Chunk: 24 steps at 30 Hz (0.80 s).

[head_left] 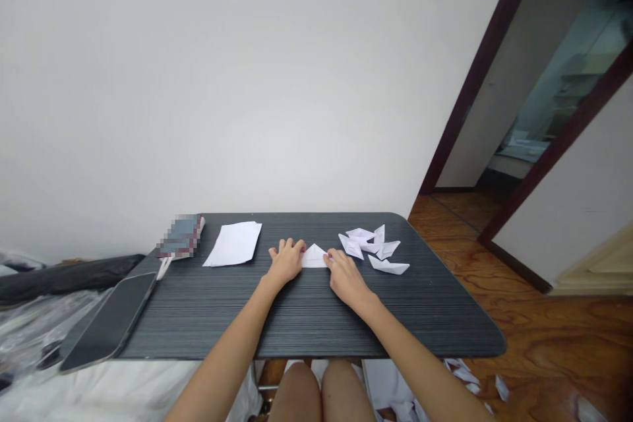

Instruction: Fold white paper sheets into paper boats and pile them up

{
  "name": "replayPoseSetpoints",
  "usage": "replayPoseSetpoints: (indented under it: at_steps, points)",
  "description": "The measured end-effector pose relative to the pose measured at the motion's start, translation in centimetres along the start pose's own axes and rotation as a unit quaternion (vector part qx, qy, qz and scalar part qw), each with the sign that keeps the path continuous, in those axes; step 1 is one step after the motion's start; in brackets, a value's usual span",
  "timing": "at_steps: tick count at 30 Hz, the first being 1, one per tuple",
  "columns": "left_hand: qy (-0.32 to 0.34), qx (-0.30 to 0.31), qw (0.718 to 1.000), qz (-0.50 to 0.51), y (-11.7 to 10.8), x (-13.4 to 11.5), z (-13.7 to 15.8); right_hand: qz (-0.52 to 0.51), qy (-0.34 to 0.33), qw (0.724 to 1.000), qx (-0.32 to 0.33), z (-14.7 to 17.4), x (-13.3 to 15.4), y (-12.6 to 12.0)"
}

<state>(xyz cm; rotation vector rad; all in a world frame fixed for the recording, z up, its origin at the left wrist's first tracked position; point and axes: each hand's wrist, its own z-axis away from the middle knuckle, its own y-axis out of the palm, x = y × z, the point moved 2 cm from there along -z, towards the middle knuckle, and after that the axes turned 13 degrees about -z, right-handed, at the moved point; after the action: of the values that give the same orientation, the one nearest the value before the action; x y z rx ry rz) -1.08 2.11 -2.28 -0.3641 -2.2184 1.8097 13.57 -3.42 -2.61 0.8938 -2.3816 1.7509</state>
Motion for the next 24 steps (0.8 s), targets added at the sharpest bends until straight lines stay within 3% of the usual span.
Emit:
replayPoseSetpoints:
  at_steps: [6,15,19,24]
  points:
    - [-0.002,0.014,1.0,0.009,0.4,0.4,0.0,0.042,0.044,0.998,0.001,-0.1,-0.9,-0.7]
    - [0.052,-0.036,0.998,0.009,-0.1,0.2,0.2,0.061,0.117,0.991,-0.014,-3.6,0.6,-0.2]
    - [0.048,-0.046,0.997,0.03,-0.3,0.2,0.2,0.018,0.104,0.992,-0.062,-4.0,-0.2,1.1]
    - [0.02,-0.02,0.998,0.054,0.6,0.8,-0.3,-0.087,0.096,0.991,-0.035,-3.9,-2.1,2.7]
